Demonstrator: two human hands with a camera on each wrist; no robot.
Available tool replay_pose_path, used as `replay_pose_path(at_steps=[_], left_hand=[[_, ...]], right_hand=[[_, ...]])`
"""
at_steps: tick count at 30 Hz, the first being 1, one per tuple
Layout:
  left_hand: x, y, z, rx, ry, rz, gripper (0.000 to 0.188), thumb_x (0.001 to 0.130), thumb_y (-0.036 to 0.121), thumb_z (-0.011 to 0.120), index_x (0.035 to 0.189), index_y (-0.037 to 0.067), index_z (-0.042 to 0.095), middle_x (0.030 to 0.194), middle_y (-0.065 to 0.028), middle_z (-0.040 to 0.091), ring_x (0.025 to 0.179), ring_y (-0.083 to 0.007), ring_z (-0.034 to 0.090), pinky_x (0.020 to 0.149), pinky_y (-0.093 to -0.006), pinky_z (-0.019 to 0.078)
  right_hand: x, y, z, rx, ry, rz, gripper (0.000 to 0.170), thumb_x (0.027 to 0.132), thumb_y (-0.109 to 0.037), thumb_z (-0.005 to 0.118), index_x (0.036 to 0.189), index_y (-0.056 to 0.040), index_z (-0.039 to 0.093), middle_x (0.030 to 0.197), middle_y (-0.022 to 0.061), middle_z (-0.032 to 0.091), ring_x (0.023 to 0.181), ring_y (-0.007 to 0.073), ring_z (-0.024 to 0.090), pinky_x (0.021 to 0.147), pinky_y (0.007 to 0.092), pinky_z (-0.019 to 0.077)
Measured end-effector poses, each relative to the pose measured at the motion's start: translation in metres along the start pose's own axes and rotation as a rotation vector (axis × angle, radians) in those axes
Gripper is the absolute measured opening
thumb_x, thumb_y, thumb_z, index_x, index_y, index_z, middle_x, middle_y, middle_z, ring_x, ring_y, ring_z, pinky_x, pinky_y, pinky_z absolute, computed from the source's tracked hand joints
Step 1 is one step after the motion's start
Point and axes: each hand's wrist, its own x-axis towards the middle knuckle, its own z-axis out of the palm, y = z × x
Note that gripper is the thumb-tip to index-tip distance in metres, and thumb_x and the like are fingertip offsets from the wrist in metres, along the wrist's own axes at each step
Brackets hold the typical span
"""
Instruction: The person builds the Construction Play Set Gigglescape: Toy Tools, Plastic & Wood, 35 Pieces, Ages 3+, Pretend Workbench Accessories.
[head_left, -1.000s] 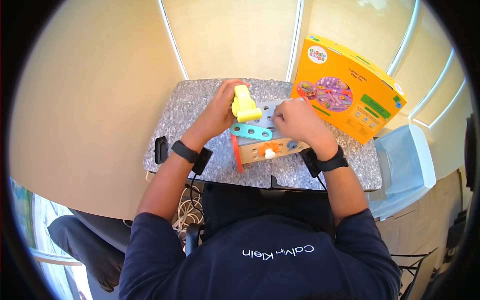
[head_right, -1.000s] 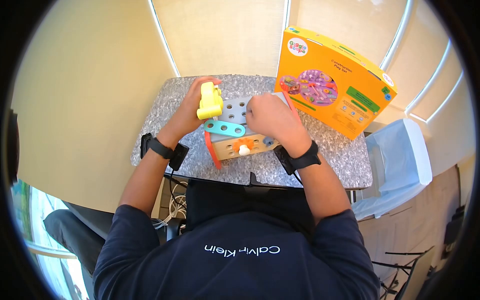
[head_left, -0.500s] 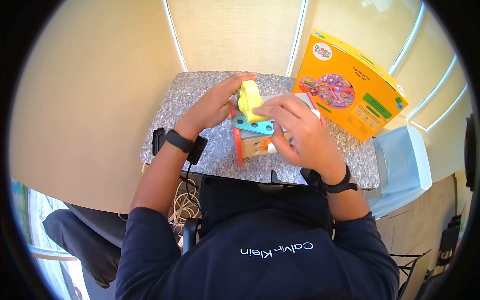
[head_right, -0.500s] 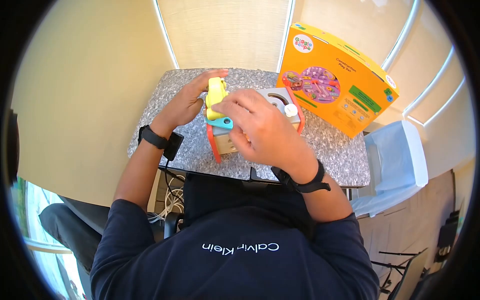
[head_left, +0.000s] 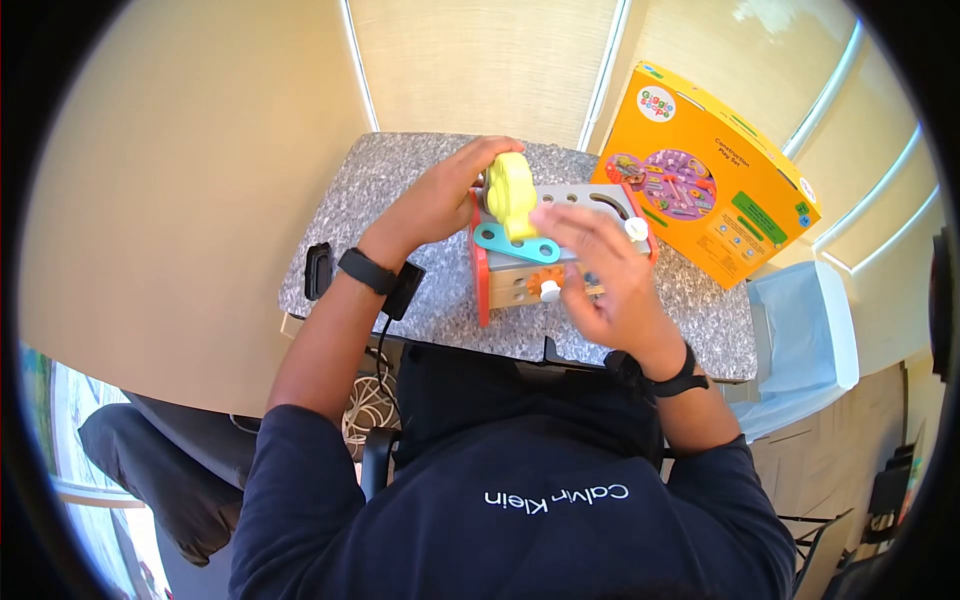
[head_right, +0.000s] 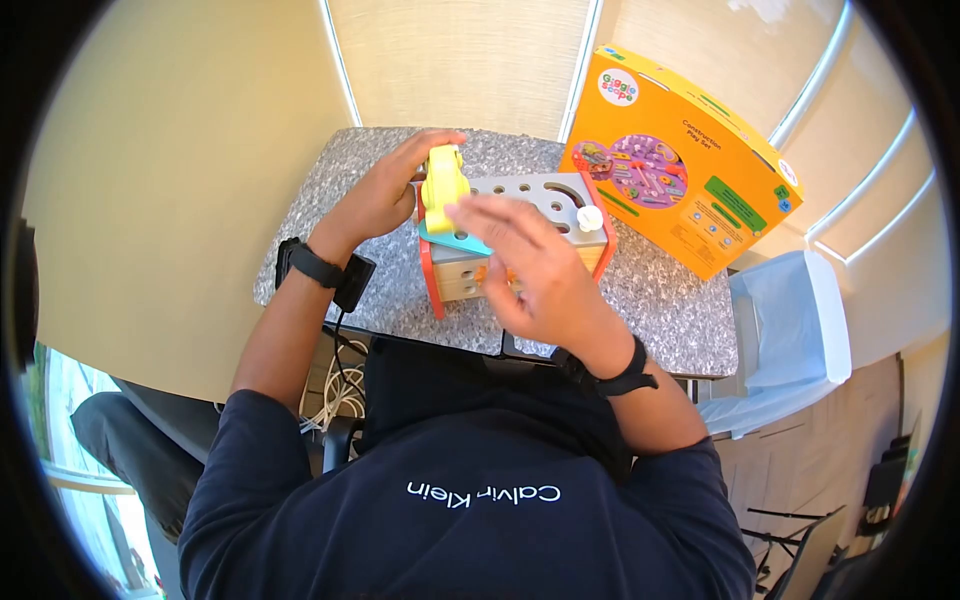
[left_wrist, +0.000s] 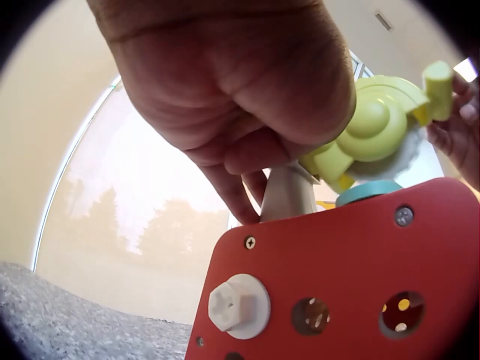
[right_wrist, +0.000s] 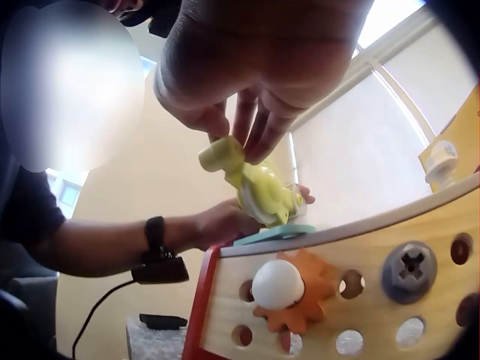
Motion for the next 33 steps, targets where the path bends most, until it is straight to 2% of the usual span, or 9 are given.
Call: replay_pose_path(at_steps=[6, 8, 12, 16, 18, 20, 23, 30, 33], left_hand=[[0.001, 0.001, -0.003, -0.015, -0.01, -0.036, 0.072, 0.086, -0.019, 0.05, 0.15, 0.013, 0.05, 0.144, -0.0117, 0.058, 0.13, -0.0292, 0.06, 0.105, -0.0403, 0.0526], [0.001, 0.0, -0.006, 0.033, -0.055, -0.019, 0.072, 0.086, -0.017, 0.051, 0.152, 0.01, 0.048, 0.152, -0.0142, 0.053, 0.131, -0.031, 0.059, 0.108, -0.0416, 0.0505], [-0.018, -0.016, -0.016, 0.049, 0.028, 0.005, 0.069, 0.088, -0.008, 0.054, 0.154, 0.007, 0.045, 0.157, -0.0175, 0.049, 0.135, -0.0342, 0.056, 0.113, -0.0425, 0.0461], [-0.082, -0.058, -0.054, 0.602, 0.012, -0.556, 0.062, 0.093, 0.02, 0.057, 0.15, -0.002, 0.048, 0.152, -0.0291, 0.05, 0.143, -0.0429, 0.047, 0.121, -0.0484, 0.0372], [-0.131, -0.099, -0.074, 0.601, -0.233, -0.958, 0.065, 0.096, 0.032, 0.061, 0.151, 0.0, 0.049, 0.15, -0.0294, 0.052, 0.142, -0.0427, 0.047, 0.118, -0.0487, 0.0397], [-0.137, -0.063, -0.081, 0.716, -0.465, -1.297, 0.069, 0.097, 0.044, 0.064, 0.151, 0.004, 0.049, 0.15, -0.0299, 0.052, 0.142, -0.0431, 0.048, 0.116, -0.0499, 0.0423], [-0.169, -0.065, -0.064, 0.841, -0.125, -1.283, 0.07, 0.097, 0.051, 0.064, 0.149, 0.006, 0.051, 0.149, -0.0311, 0.052, 0.139, -0.0458, 0.05, 0.113, -0.0523, 0.0444], [-0.211, -0.108, -0.057, 0.879, -0.116, -1.295, 0.063, 0.099, 0.052, 0.061, 0.142, 0.006, 0.054, 0.142, -0.0305, 0.056, 0.132, -0.0484, 0.054, 0.106, -0.0552, 0.0487], [-0.203, -0.094, -0.069, 0.867, -0.205, -1.141, 0.057, 0.1, 0.046, 0.063, 0.139, 0.006, 0.055, 0.132, -0.0274, 0.064, 0.123, -0.0432, 0.062, 0.101, -0.052, 0.0518]], right_hand=[[0.005, 0.015, -0.004, 0.197, 0.195, 0.233, 0.062, 0.081, 0.007, 0.056, 0.142, -0.0002, 0.057, 0.123, 0.0237, 0.066, 0.114, 0.0406, 0.065, 0.101, 0.0458, 0.0524], [-0.006, 0.027, -0.01, -0.009, -0.121, 0.417, 0.058, 0.083, 0.006, 0.055, 0.141, 0.0013, 0.057, 0.124, 0.0271, 0.066, 0.122, 0.0423, 0.063, 0.104, 0.0461, 0.0505], [-0.024, 0.04, -0.002, -0.18, -0.226, 0.355, 0.052, 0.085, 0.004, 0.056, 0.137, 0.002, 0.059, 0.126, 0.0276, 0.065, 0.124, 0.0429, 0.061, 0.104, 0.0465, 0.0503], [-0.038, 0.041, -0.01, -0.213, -0.113, 0.246, 0.047, 0.085, 0.003, 0.058, 0.132, 0.0024, 0.062, 0.121, 0.0244, 0.066, 0.115, 0.0428, 0.063, 0.099, 0.0467, 0.0518], [-0.042, 0.039, -0.021, -0.215, -0.05, 0.21, 0.044, 0.084, 0.003, 0.059, 0.127, 0.0021, 0.064, 0.116, 0.0228, 0.067, 0.108, 0.0421, 0.064, 0.096, 0.0468, 0.0526], [-0.049, 0.038, -0.035, -0.362, 0.026, 0.212, 0.03, 0.082, 0.003, 0.061, 0.112, 0.0002, 0.068, 0.101, 0.0186, 0.066, 0.096, 0.0379, 0.064, 0.084, 0.0458, 0.0527], [-0.067, 0.044, -0.042, -0.406, 0.06, 0.192, 0.016, 0.08, 0.001, 0.065, 0.096, -0.0031, 0.067, 0.087, 0.0142, 0.062, 0.083, 0.0339, 0.06, 0.072, 0.0441, 0.0497], [-0.077, 0.044, -0.031, -0.356, 0.011, 0.118, 0.011, 0.079, -0.002, 0.069, 0.089, -0.0043, 0.065, 0.081, 0.0111, 0.062, 0.077, 0.0318, 0.061, 0.067, 0.0417, 0.0492], [-0.078, 0.044, -0.033, -0.351, -0.011, 0.111, 0.01, 0.08, -0.003, 0.07, 0.089, -0.0041, 0.065, 0.079, 0.0111, 0.062, 0.076, 0.0311, 0.062, 0.065, 0.0411, 0.0496]])
